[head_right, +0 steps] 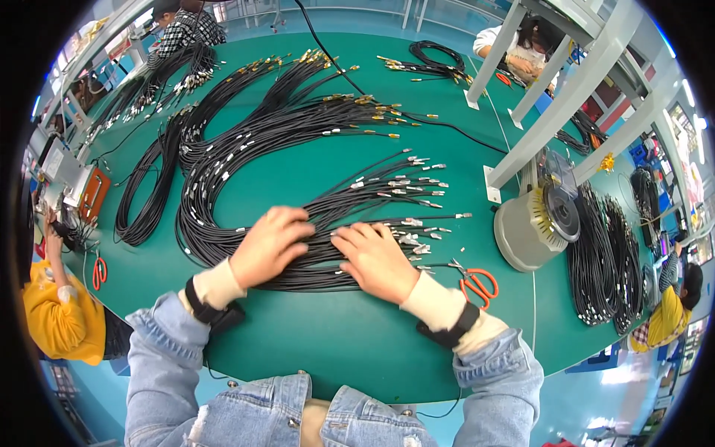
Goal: The worker is manually assembling or inspecting electronic wire harnesses by organizing cables and attaching small connectors.
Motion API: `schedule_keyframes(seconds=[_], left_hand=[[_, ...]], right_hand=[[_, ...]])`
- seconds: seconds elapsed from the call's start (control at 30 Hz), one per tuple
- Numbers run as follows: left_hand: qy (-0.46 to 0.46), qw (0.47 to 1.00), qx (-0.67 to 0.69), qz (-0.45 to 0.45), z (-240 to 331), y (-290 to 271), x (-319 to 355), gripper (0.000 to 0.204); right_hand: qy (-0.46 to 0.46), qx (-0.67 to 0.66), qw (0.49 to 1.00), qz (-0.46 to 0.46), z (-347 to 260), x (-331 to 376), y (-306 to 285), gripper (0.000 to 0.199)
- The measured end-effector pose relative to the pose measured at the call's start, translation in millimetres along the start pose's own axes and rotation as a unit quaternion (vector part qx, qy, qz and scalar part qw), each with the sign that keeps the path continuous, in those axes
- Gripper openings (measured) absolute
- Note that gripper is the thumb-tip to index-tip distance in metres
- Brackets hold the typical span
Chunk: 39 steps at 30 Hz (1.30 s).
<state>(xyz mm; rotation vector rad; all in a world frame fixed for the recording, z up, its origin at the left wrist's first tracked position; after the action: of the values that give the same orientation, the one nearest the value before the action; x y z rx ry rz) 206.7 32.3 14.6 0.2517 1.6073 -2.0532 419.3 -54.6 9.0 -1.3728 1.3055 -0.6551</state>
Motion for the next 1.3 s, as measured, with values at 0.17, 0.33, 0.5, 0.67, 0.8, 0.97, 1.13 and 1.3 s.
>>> schedule_keyframes(seconds=[0.17, 0.33, 0.5, 0.67, 0.8, 0.97, 1.13, 1.3], left_hand=[[0.036, 0.993, -0.061, -0.091, 29.7, -6.5, 52.0, 0.039], [-0.012, 0.994, -0.014, -0.106, 21.3, -8.3, 52.1, 0.043], [0.0, 0.994, -0.023, -0.111, -4.7, -3.4, 44.7, 0.048], [0.031, 0.99, -0.027, -0.133, 1.9, -6.2, 60.4, 0.049], [0.049, 0.985, -0.06, -0.152, 22.9, -13.2, 65.2, 0.055], [0.071, 0.979, -0.065, -0.181, 27.9, -3.3, 61.9, 0.063], [0.079, 0.973, -0.128, -0.176, 1.3, 3.5, 49.1, 0.066], [0.066, 0.975, -0.117, -0.175, 8.7, 2.0, 45.4, 0.067]], right_hand=[[0.021, 0.005, 0.997, -0.077, -30.7, 25.2, -12.1, 0.044], [0.043, -0.01, 0.997, -0.064, -25.1, 25.0, -7.9, 0.043], [0.085, 0.033, 0.995, -0.048, -0.9, -3.5, -0.1, 0.04], [0.041, 0.066, 0.994, -0.074, -20.0, 20.5, -10.2, 0.043], [0.048, 0.041, 0.994, -0.086, -20.9, 47.6, -22.1, 0.049], [0.081, 0.044, 0.996, -0.017, 7.2, 44.9, -14.5, 0.057], [0.076, 0.055, 0.995, 0.026, 25.2, 28.6, -12.3, 0.057], [0.107, 0.049, 0.993, 0.025, 4.5, 56.7, -42.7, 0.053]])
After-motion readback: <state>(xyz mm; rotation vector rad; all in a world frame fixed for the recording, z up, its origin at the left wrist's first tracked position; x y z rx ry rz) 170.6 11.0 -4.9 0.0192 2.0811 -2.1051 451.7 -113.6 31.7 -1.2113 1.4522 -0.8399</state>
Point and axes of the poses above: each hand's wrist, its own x-axis away from the middle knuckle, its own y-axis out of the palm, z = x × y, the point moved 1 cm from there along -x, towards the middle knuckle, and after that the axes turned 14 degrees about y, right-handed, at the moved point
